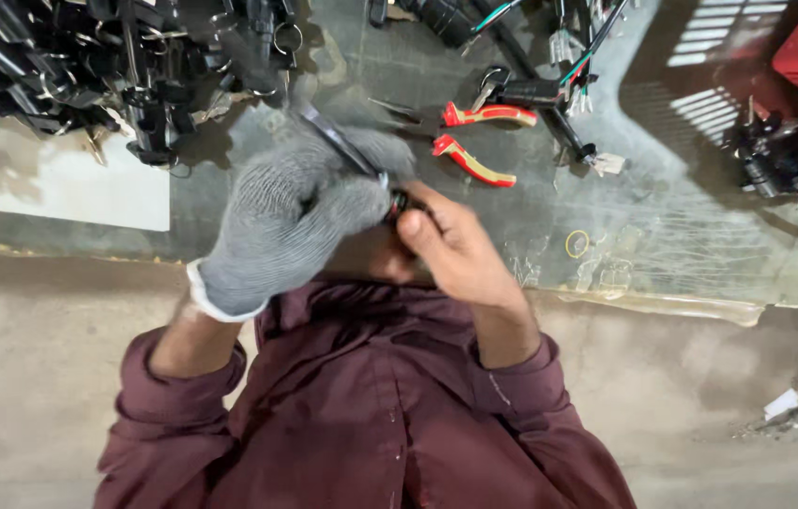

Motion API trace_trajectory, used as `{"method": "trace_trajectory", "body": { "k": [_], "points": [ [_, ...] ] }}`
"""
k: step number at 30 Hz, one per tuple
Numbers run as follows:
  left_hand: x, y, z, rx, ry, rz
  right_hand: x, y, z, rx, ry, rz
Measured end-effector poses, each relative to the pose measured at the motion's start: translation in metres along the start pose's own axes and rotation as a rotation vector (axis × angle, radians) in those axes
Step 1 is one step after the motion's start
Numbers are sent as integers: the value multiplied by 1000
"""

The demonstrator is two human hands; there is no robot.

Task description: The person holds a black cable against the workbench and uses red-handled pliers to cut and strip insulation from its end, pulling the cut piece free by hand. They separate the exposed colored wires, then continue cutting and stripping additional points along the cable.

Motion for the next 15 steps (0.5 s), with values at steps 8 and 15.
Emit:
{"method": "trace_trajectory", "body": {
  "k": [8, 15],
  "points": [
    [23, -30, -25, -230, -187, -190, 51, -11, 5, -261, 516, -476],
    [3, -18, -24, -295, -20, 96, 44, -4, 4, -141, 635, -624]
  ]
}}
Point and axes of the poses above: each hand's wrist, its own z-axis towards the middle knuckle, its own y-axis out of the back of the hand, x = y × z, the point moved 2 cm from there along z, towards the middle knuckle, and after that the axes turned 2 degrees about -z, right-handed, at the moved point
